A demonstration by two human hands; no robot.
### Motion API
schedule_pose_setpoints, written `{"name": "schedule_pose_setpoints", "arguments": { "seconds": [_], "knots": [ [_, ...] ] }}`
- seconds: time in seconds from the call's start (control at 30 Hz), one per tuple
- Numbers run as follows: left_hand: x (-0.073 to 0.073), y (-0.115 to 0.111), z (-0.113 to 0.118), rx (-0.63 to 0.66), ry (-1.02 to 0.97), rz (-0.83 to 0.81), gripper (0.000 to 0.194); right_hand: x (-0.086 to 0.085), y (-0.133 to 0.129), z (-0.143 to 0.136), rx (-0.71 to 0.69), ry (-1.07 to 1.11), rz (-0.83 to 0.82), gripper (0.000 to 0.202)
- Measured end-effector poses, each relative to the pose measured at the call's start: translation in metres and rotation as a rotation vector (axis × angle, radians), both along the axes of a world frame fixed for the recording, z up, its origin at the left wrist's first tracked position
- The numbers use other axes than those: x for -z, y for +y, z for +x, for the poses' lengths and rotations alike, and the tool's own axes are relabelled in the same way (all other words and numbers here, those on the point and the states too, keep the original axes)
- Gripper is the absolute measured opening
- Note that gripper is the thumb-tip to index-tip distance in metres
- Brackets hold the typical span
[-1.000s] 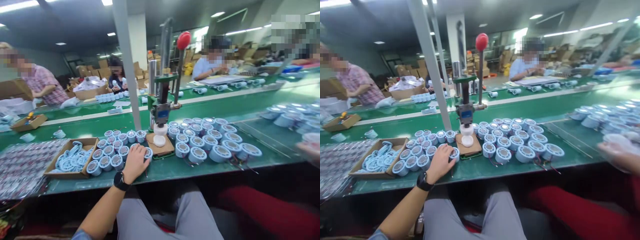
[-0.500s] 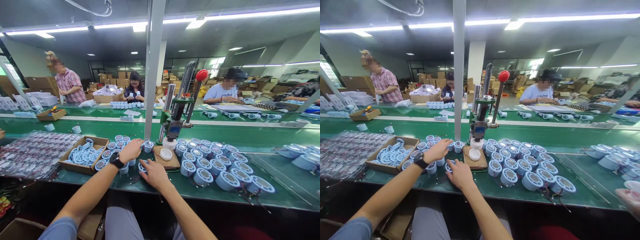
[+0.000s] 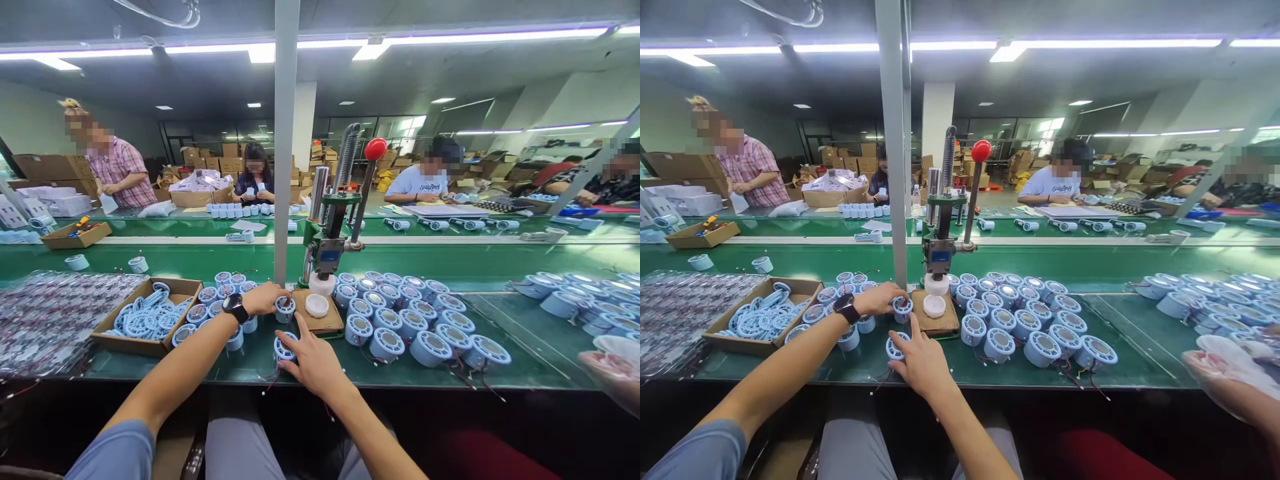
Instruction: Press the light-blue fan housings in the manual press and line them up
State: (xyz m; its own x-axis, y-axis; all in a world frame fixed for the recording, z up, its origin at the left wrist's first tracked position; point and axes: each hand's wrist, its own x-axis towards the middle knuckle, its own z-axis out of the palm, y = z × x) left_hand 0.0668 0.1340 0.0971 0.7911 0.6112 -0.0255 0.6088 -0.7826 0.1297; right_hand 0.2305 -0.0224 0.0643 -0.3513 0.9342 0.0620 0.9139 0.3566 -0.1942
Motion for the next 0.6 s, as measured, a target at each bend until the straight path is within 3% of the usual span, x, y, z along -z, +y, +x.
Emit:
{"name": "schedule_pose_setpoints", "arguments": {
  "seconds": [0.13,0.27,0.43,0.6],
  "knots": [
    [-0.006,-0.007,0.002,0.128,-0.013,-0.106,0.047,-0.004,0.006,0.002,-0.023,0.038,-0.044,0.063],
    [-0.008,-0.016,0.002,0.15,-0.041,-0.151,0.05,-0.012,0.013,0.004,-0.039,0.041,-0.101,0.071],
    [-0.004,-0.025,-0.001,0.021,-0.054,-0.088,0.057,-0.019,0.011,0.003,-0.04,0.016,-0.107,0.071],
    [0.009,-0.039,0.003,-0.11,0.007,0.028,0.043,-0.014,-0.01,0.005,0.014,0.036,-0.082,0.068]
  ]
}}
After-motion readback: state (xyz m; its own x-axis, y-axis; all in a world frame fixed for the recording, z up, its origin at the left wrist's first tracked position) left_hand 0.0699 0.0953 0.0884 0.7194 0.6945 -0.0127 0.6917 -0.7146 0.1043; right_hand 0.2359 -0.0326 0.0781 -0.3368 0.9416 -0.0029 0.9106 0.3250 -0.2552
